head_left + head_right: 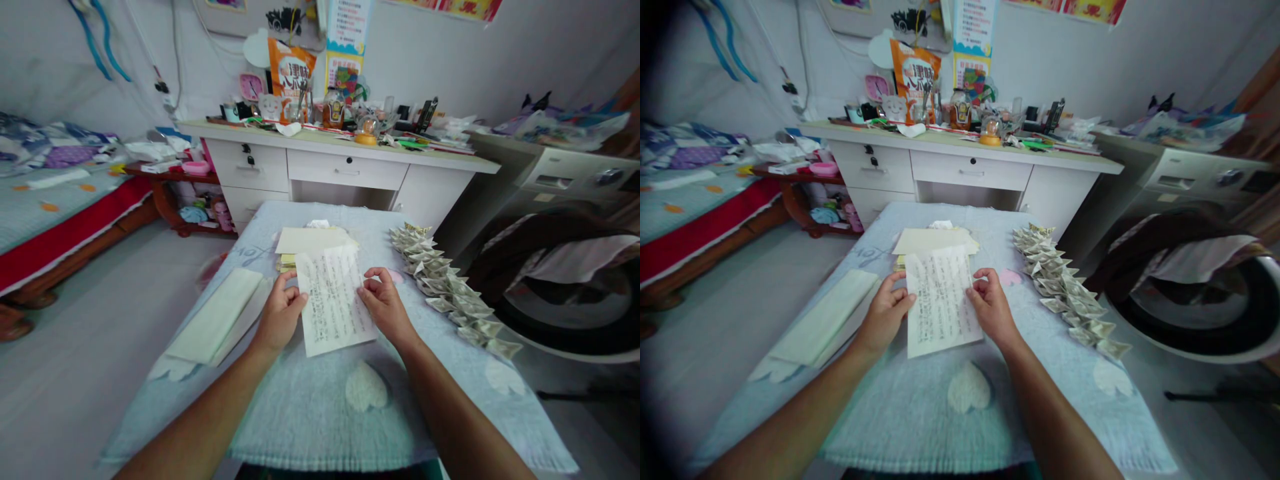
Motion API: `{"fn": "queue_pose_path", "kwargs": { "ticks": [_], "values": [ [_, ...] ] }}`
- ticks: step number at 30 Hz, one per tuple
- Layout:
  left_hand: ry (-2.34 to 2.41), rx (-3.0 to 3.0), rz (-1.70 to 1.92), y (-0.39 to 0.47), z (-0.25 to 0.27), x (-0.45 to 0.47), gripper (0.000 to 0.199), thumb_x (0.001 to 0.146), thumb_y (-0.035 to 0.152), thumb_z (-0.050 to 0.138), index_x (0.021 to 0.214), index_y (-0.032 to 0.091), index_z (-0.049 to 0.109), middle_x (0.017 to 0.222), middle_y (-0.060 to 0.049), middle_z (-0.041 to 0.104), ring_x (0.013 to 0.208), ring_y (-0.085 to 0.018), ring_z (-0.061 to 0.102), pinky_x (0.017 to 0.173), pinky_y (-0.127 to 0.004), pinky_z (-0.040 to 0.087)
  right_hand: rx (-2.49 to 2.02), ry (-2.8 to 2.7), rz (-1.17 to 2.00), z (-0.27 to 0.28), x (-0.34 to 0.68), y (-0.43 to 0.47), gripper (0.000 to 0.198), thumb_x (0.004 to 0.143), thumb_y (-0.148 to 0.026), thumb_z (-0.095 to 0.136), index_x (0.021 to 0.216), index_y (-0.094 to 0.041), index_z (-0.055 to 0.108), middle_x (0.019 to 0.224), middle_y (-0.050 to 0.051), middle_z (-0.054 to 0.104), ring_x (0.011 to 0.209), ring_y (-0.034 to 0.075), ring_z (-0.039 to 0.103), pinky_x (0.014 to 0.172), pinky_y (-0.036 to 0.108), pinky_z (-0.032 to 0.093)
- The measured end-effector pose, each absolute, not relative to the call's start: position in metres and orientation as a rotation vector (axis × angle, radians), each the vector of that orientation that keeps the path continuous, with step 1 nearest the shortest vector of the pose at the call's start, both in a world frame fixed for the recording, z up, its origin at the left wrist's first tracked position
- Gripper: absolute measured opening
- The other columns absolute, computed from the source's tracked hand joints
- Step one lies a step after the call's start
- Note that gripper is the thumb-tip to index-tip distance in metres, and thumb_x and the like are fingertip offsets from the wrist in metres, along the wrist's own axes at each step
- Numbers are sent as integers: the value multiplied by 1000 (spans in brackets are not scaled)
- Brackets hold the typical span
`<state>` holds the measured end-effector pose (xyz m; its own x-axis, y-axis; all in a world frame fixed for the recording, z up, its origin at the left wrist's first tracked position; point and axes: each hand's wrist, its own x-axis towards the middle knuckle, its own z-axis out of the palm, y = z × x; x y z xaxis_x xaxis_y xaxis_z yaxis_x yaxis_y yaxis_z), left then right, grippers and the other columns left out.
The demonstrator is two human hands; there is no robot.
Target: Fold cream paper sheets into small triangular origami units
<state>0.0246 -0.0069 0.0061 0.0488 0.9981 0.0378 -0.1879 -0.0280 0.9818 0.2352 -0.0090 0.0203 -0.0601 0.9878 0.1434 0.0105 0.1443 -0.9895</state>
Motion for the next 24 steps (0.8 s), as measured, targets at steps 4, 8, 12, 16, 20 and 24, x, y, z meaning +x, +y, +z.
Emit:
{"fn": "queue_pose_path", "kwargs": {
  "ticks": [4,8,12,16,20,24],
  "values": [
    [1027,1071,1264,-6,6,25,59,77,21,59,130,26,34,72,4,65,53,-13,61,51,-22,46,-1066,-1398,1151,18,241,-9,23,81,-24,53,102,-26,44,69,-7,51,56,10,44,51,20,31],
    [1070,1101,1179,-4,1,22,53,76,26,61,126,22,47,63,5,61,50,-12,57,49,-21,41,-1045,-1552,1224,13,255,-8,21,78,-17,46,95,-20,58,80,-1,60,72,13,54,66,24,40],
    [1116,1137,1119,-3,-2,21,32,74,32,63,101,15,65,61,2,61,53,-12,56,50,-21,38,-1130,-1692,1207,10,266,-8,28,79,-18,50,105,-20,60,91,1,62,77,14,55,69,26,42],
    [1137,1150,1061,-5,1,22,29,74,32,63,95,13,67,62,1,62,51,-11,53,49,-21,36,-1220,-1865,948,12,270,-8,23,78,-19,58,101,-21,62,92,2,59,81,15,54,76,28,43],
    [1144,1197,1021,-4,2,23,31,75,32,62,97,12,68,57,2,58,49,-11,50,49,-21,35,-1264,-2029,663,13,270,-8,37,72,-21,71,108,-26,64,122,8,52,115,24,48,98,40,38],
    [1166,1252,981,-3,0,23,29,75,34,60,92,12,68,53,3,54,45,-10,46,46,-21,33,-1245,-2093,580,12,272,-7,28,74,-23,72,101,-26,70,138,8,45,127,27,41,106,44,31]
  ]
}}
